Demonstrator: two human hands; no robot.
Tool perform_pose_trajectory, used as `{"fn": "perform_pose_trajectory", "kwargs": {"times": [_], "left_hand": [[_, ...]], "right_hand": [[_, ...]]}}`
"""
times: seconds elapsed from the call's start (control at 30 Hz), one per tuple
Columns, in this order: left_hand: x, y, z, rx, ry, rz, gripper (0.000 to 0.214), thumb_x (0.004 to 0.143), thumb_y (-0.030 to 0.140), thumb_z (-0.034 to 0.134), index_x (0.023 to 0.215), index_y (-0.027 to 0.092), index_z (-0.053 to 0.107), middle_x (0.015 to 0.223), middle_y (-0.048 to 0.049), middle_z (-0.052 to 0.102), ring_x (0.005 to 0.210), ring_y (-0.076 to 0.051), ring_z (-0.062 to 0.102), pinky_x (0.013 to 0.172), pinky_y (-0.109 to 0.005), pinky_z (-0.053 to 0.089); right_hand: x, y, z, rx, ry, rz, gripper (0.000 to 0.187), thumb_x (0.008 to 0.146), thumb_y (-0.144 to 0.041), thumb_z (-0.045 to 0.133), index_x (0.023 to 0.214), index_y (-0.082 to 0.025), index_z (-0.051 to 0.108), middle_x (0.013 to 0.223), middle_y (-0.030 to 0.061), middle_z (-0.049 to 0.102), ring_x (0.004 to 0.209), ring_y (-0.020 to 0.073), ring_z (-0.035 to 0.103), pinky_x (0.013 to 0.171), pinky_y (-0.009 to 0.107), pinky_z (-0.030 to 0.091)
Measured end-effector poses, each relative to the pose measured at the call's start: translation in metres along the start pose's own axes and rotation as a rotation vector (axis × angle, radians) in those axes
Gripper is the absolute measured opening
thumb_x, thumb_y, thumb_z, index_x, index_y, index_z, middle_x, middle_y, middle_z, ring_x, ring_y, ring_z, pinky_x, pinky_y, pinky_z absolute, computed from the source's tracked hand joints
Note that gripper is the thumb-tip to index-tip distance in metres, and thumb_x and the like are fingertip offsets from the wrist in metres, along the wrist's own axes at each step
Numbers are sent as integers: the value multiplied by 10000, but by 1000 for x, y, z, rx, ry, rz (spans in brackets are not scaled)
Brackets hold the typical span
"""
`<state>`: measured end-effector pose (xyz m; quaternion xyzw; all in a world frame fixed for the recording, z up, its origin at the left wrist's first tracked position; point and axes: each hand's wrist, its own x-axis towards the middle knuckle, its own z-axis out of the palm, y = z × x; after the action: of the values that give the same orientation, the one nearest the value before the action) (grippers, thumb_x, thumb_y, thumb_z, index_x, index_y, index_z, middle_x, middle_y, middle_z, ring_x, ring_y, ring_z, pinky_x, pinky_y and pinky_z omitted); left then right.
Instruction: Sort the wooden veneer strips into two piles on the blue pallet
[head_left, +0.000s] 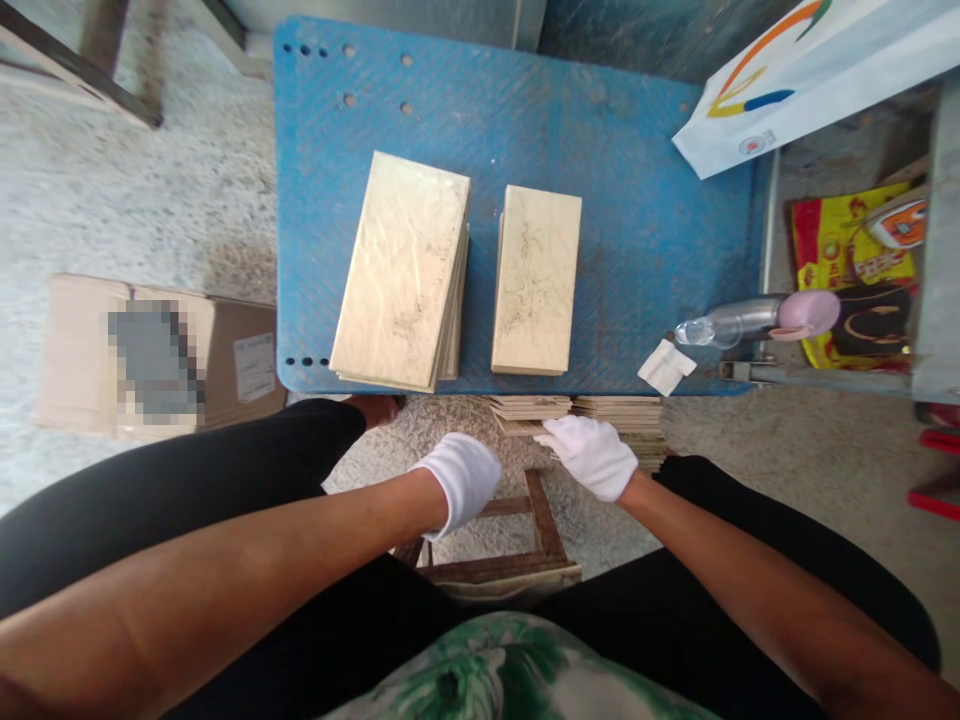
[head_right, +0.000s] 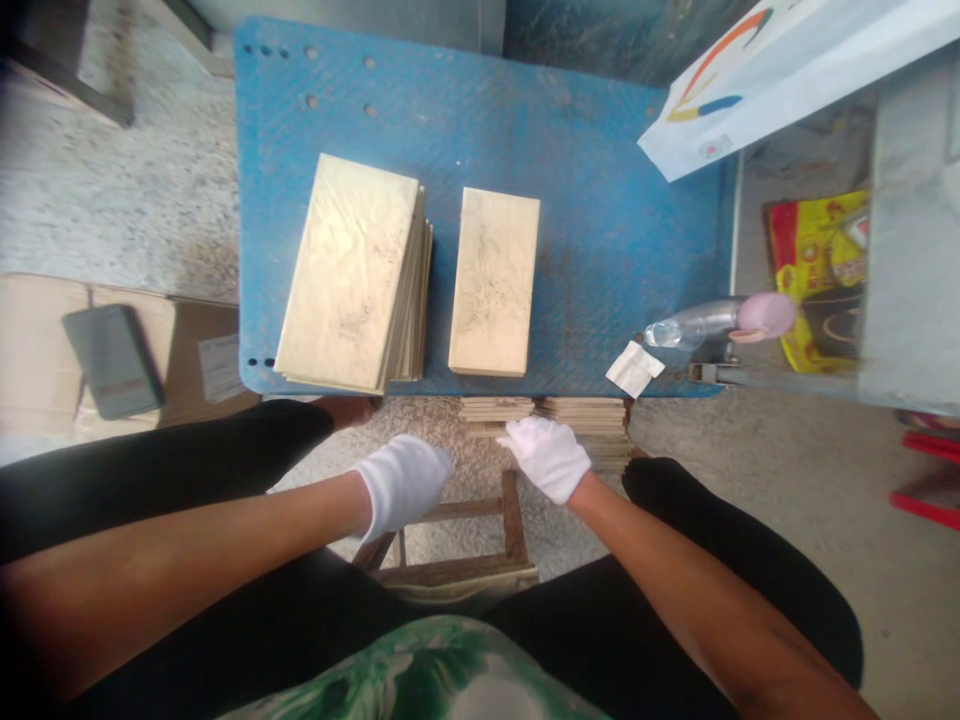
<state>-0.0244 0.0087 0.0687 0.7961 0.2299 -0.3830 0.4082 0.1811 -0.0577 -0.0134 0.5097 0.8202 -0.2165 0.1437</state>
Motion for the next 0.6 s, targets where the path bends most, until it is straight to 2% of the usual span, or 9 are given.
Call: {"fn": "perform_pose_trajectory", "kwargs": {"times": [0.1,0.2,0.27,0.33,0.4,0.47,0.53,0.6], "left_hand": [[-1,-4,-8,-13,71,10,220,759,51,552,926,-7,682,858,-236,683,819,-380,670,654,-461,521],[-4,-9,-20,-59,234,9,223,847,112,473,894,43,680,831,-187,681,787,-310,673,671,-412,516],[-6,-12,-28,-163,387,-22,294,916,227,412,926,103,679,832,-139,679,767,-266,668,695,-389,515],[-7,-15,-33,-291,582,-89,356,939,355,377,1061,161,649,894,-112,676,807,-255,664,738,-386,516],[-5,-19,-35,-374,770,-159,427,927,416,389,1247,180,547,1093,-132,641,966,-268,639,839,-387,500],[-1,-22,-36,-434,898,-200,535,907,395,438,1383,155,396,1338,-159,502,1177,-269,535,971,-377,439],[5,-27,-37,-541,944,-228,652,873,362,502,1439,124,281,1454,-164,371,1299,-256,420,1058,-365,366],[12,-33,-39,-681,922,-247,740,838,340,550,1453,96,219,1456,-178,365,1321,-256,390,1083,-368,336]], "right_hand": [[1,-1,-11,62,175,-87,346,978,-372,399,1086,-200,678,882,85,704,808,177,635,672,277,424],[6,-1,-28,206,328,-81,294,958,-334,467,1120,-203,674,920,79,718,817,157,643,748,267,461],[13,2,-41,344,417,56,298,940,-361,493,1115,-207,679,990,76,714,853,161,646,801,272,480],[23,10,-51,474,472,269,337,919,-421,501,1111,-208,680,1041,79,703,895,186,647,844,308,494],[33,20,-57,594,477,455,405,893,-472,509,1160,-203,654,1072,91,692,923,218,650,876,364,499],[42,31,-57,721,456,543,465,877,-487,514,1216,-187,616,1116,102,677,958,233,649,914,403,489],[48,38,-54,828,416,553,496,870,-476,519,1250,-166,588,1167,105,658,1021,230,634,966,407,462],[53,38,-51,898,372,530,501,867,-450,524,1268,-153,570,1231,101,625,1089,219,605,1010,390,428]]}}
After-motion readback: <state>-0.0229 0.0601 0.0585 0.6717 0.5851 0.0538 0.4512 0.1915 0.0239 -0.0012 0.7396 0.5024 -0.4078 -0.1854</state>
